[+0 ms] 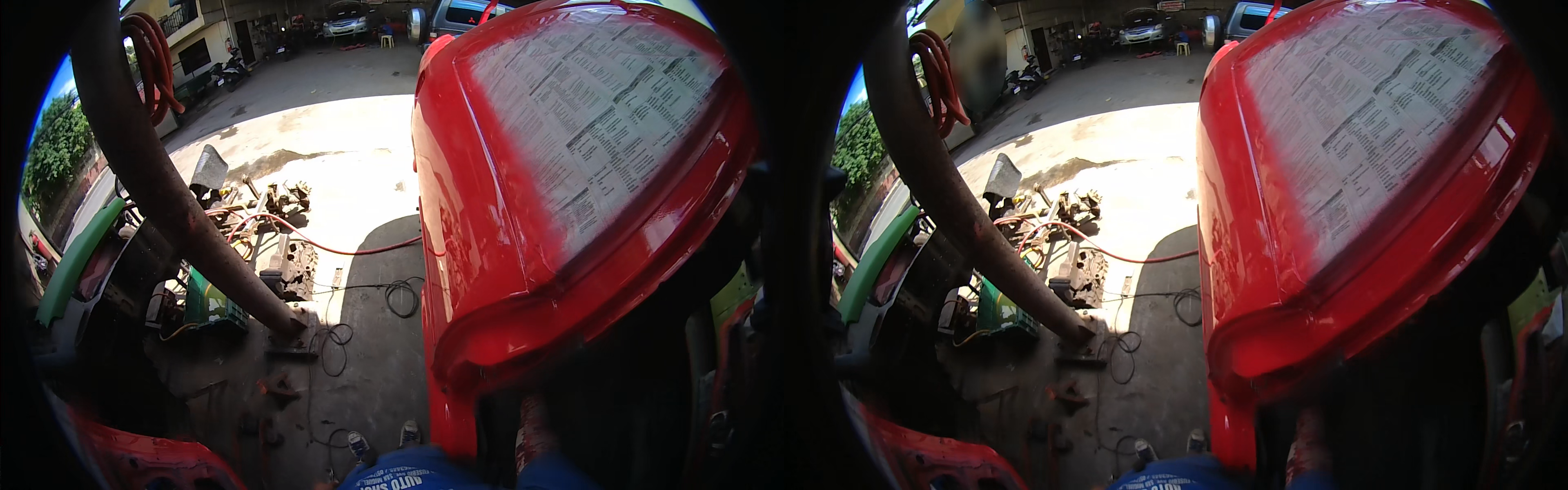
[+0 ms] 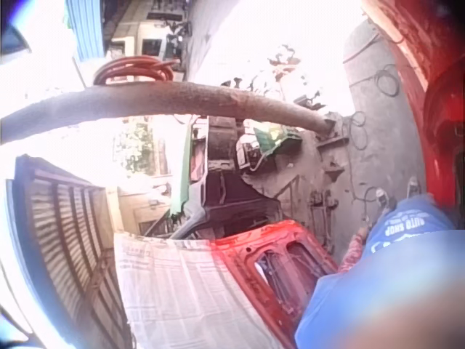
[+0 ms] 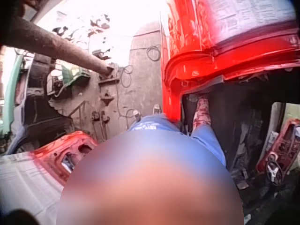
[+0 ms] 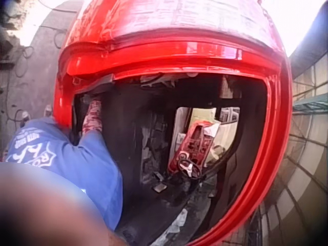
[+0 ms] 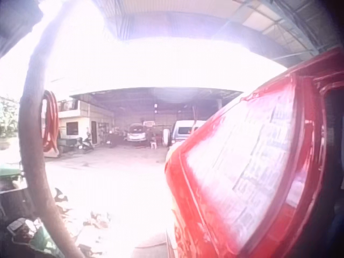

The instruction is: The person works on the interior of a red car door, using pliers to manipulate wires and components inside the door panel. The person repeatedly adjusts and pulls wires, occasionally repositioning the door and reaching into the door cavity to continue the repair.

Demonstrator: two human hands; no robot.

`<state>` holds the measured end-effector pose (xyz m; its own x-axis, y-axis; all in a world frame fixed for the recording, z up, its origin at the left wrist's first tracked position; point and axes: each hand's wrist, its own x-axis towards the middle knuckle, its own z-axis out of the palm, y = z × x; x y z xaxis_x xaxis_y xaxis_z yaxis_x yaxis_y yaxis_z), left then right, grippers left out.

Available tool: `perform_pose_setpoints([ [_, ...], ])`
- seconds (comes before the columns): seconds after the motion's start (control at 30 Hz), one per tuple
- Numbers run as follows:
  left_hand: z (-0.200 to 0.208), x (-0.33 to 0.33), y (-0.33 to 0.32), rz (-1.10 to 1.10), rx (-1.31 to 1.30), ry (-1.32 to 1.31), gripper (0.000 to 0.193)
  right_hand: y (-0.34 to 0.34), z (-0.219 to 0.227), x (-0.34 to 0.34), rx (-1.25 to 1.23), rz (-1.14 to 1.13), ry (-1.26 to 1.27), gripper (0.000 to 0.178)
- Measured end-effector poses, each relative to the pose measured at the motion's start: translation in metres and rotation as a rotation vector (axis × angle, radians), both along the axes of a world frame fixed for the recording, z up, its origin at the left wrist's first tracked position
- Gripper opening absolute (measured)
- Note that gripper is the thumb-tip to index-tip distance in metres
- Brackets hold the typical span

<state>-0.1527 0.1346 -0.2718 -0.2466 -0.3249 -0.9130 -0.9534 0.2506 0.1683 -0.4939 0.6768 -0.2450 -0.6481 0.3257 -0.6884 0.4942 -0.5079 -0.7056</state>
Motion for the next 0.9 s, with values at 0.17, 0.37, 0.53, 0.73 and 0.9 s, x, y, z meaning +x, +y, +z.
perform_pose_setpoints([
  [0.17, -0.009, 0.005, -0.003, -0.036, -0.025, 0.0, 0.06, 0.0, 0.003, -0.002, -0.05, -0.034, 0.066, 0.034],
  [0.37, -0.028, 0.047, -0.009, -0.056, -0.063, 0.057, 0.062, 0.0, 0.013, -0.017, -0.126, -0.075, 0.162, 0.034],
  [0.53, -0.058, 0.083, -0.018, -0.068, -0.1, 0.087, 0.063, 0.001, 0.014, -0.032, -0.202, -0.146, 0.212, 0.035],
  [0.73, -0.086, 0.114, -0.02, -0.091, -0.137, 0.059, 0.064, -0.002, 0.023, -0.044, -0.307, -0.217, 0.264, 0.036],
  [0.9, -0.1, 0.137, -0.022, -0.162, -0.167, 0.023, 0.065, 0.007, 0.024, -0.041, -0.358, -0.257, 0.295, 0.036],
])
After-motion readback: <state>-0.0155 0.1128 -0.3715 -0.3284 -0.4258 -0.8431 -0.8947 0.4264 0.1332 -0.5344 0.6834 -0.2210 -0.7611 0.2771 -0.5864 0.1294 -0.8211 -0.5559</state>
